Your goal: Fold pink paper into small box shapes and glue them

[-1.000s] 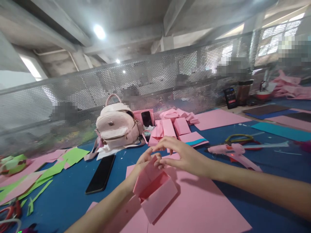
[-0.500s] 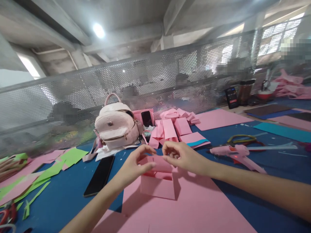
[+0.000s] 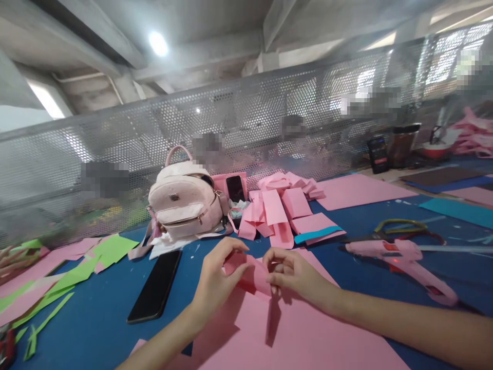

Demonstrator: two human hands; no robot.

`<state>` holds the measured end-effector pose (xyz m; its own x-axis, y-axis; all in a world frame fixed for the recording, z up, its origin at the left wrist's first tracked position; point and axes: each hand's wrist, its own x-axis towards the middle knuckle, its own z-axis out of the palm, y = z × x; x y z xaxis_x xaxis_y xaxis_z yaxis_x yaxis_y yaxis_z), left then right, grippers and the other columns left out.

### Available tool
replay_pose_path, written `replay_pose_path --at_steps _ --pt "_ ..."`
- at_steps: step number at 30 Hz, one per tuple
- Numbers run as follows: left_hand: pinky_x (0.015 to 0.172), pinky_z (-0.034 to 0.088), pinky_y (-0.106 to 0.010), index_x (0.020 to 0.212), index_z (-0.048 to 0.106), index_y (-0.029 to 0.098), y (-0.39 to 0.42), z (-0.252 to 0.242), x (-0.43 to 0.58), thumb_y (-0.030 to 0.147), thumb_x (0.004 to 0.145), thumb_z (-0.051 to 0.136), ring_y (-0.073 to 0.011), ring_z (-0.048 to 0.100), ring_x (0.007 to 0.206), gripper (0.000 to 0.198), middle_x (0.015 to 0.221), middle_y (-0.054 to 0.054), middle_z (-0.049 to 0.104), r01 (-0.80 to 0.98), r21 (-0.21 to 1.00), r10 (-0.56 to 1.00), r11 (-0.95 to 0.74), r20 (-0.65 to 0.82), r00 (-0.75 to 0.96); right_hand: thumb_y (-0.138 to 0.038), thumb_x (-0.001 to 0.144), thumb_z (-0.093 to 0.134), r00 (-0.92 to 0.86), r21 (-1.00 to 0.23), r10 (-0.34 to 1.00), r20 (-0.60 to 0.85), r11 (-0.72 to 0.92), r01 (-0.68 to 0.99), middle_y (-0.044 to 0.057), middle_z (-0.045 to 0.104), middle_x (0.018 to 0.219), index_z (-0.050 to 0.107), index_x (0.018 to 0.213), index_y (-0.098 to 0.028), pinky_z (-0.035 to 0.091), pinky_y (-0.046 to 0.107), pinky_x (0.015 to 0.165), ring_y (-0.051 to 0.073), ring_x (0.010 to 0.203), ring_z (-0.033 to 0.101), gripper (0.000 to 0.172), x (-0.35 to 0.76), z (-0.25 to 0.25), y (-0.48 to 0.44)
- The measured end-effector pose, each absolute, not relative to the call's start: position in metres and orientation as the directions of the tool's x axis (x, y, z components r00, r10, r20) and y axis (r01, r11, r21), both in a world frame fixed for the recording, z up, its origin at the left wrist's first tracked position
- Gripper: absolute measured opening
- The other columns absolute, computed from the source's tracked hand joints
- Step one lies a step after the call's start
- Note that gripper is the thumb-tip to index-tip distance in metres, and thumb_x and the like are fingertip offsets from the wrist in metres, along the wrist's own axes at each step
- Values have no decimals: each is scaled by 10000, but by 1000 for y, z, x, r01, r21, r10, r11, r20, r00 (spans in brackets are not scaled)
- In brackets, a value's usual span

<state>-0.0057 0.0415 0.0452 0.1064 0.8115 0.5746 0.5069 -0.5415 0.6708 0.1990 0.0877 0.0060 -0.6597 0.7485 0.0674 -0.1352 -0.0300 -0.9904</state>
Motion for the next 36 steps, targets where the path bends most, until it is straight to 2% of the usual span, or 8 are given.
replay_pose_path --at_steps 6,11,15,20,30,36 --pt "812 493 -267 829 660 203 40 41 -7 64 851 707 -173 654 906 148 925 -16 676 500 635 788 -589 589 181 -382 771 829 -676 -981 736 42 -98 -168 -57 612 657 550 882 -201 468 166 451 109 550 646 351 200 -10 87" --pt "806 490 -255 895 658 205 41 40 -7 28 821 732 -166 651 902 206 937 -12 684 499 653 804 -570 568 176 -398 794 810 -670 -990 743 12 -87 -114 -50 618 624 549 859 -200 470 161 469 102 558 627 334 201 -6 85" --pt "804 482 -252 823 670 204 41 38 -12 31 832 717 -164 653 895 179 917 -5 682 482 688 828 -542 536 166 -400 801 803 -666 -992 746 14 -75 -105 -43 623 608 556 852 -195 464 157 467 100 557 611 325 201 -4 84" --pt "785 481 -232 944 689 221 38 35 -15 19 814 727 -151 646 887 243 945 5 697 500 704 850 -505 507 144 -364 767 838 -659 -991 752 16 -73 -108 -44 627 629 569 861 -195 474 168 475 102 553 607 332 204 -8 84" --pt "755 474 -217 897 690 215 35 33 -11 56 845 728 -136 636 838 172 899 7 673 508 652 805 -563 572 159 -378 759 842 -648 -992 762 8 -78 -103 -41 622 613 571 843 -191 445 169 474 96 536 577 339 203 -4 84" --pt "763 474 -216 854 670 208 34 34 -10 41 839 716 -132 634 839 173 886 13 663 493 674 817 -550 557 150 -384 763 838 -638 -993 770 17 -60 -99 -32 637 603 570 841 -188 428 170 462 97 510 585 341 203 -1 82"
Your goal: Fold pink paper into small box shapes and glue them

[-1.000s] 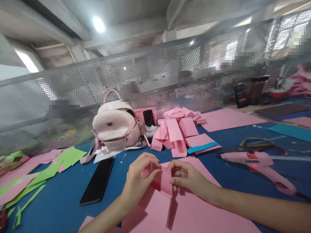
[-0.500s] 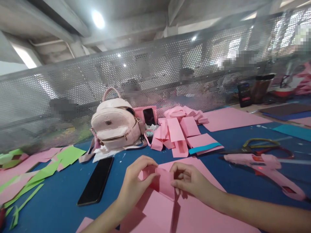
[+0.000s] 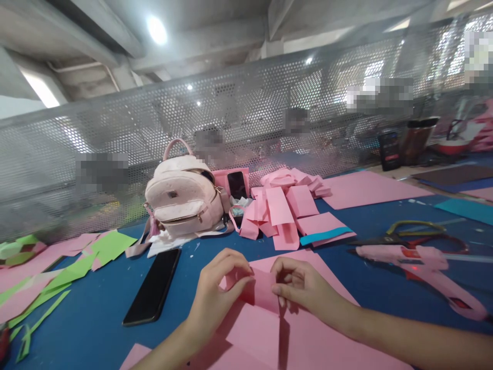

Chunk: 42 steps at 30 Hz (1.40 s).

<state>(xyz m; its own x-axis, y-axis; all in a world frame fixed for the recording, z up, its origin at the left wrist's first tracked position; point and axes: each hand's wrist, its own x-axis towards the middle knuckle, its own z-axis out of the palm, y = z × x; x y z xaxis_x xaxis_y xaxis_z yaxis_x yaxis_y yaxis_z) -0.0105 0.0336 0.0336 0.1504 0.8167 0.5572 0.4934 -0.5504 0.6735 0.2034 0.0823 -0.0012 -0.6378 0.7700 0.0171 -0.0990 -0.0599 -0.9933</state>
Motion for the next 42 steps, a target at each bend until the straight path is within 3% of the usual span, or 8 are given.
replay_pose_path --at_steps 4,21,27,32,35,42 --pt "779 471 -212 914 660 214 34 34 -10 3 806 710 -132 629 860 242 914 17 674 492 700 837 -517 535 119 -377 763 839 -629 -994 777 30 -44 -102 -31 640 627 570 837 -189 424 173 458 99 514 593 336 204 -1 83" --pt "788 462 -232 784 650 200 34 36 -9 10 794 686 -140 640 861 195 885 6 675 436 752 861 -494 493 126 -374 770 836 -634 -992 772 38 -47 -116 -44 625 645 559 838 -191 441 175 460 92 507 593 340 205 -5 83" --pt "784 477 -261 716 705 194 35 34 -6 93 771 731 -169 661 831 118 850 -19 712 350 856 923 -382 371 99 -418 744 849 -632 -992 774 33 -54 -118 -35 629 626 580 822 -182 434 179 453 101 512 597 367 205 -1 84" --pt "732 463 -261 675 723 183 35 31 -6 147 744 757 -172 644 790 84 817 -29 709 227 946 972 -233 218 91 -467 666 890 -666 -976 744 -49 -176 -125 -48 603 589 577 830 -183 407 181 450 102 511 579 453 202 3 88" --pt "724 461 -255 687 744 190 36 30 -7 144 735 773 -155 637 763 73 831 -25 715 169 960 972 -222 204 118 -470 660 894 -699 -969 710 -83 -222 -110 -51 603 633 587 881 -184 406 189 484 93 531 563 474 202 2 91" --pt "777 499 -270 733 798 221 34 32 -5 106 754 744 -175 682 842 130 846 -37 733 176 950 957 -258 227 182 -515 715 858 -732 -984 675 -94 -173 -33 -78 489 640 603 904 -186 244 174 452 51 518 397 457 205 1 91"
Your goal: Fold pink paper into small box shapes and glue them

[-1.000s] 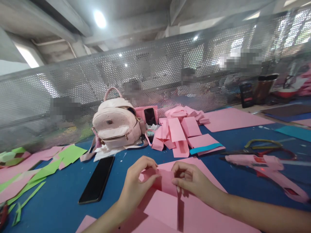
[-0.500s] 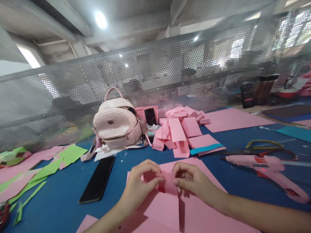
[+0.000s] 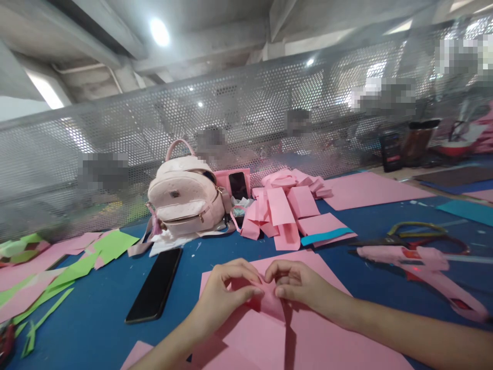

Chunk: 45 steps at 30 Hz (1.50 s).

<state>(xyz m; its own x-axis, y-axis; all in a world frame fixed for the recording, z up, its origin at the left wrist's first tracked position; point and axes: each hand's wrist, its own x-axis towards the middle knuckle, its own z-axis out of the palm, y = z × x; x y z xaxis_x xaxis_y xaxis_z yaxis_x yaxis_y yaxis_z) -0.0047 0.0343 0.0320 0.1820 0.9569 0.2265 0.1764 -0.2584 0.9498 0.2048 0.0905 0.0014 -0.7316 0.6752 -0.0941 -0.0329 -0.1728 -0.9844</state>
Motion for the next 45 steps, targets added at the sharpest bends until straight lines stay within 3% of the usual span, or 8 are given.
replay_pose_path --at_steps 5,12,20,29,39,45 --pt "803 504 -292 739 806 222 32 36 -2 130 744 752 -186 680 854 107 876 -45 732 273 932 963 -238 190 191 -562 697 851 -720 -988 690 -70 -147 -45 -84 457 612 561 861 -187 216 196 460 54 503 342 502 204 3 87" --pt "804 506 -292 785 813 237 29 40 2 55 699 757 -183 667 847 209 869 -25 708 328 916 965 -232 175 194 -445 637 912 -755 -983 655 25 -123 -139 -37 536 775 576 812 -181 348 224 617 113 701 474 462 203 -2 91" --pt "847 488 -305 871 829 302 27 40 3 -23 682 686 -186 651 888 403 916 -20 673 335 916 960 -223 146 241 -457 668 886 -800 -984 599 45 -112 -139 -26 556 851 576 904 -195 403 265 745 155 800 548 470 203 -7 92" --pt "855 475 -299 900 828 274 27 37 2 -9 700 708 -188 658 903 366 927 -32 682 298 925 948 -237 153 279 -500 687 871 -810 -990 586 10 -107 -89 -20 556 846 572 900 -181 393 253 714 142 782 535 485 203 -6 91" --pt "836 487 -291 756 803 238 28 32 2 -1 687 770 -191 649 911 251 928 -36 679 293 921 945 -257 177 273 -474 679 884 -834 -983 549 -54 -174 -51 -47 508 745 525 808 -179 333 231 647 124 708 485 481 201 2 87" --pt "828 479 -296 743 800 234 26 35 3 27 725 766 -187 628 907 210 948 -44 644 300 911 931 -283 186 315 -471 716 861 -885 -979 463 -46 -197 -53 -10 554 833 611 873 -151 369 248 716 143 789 511 435 201 11 87"
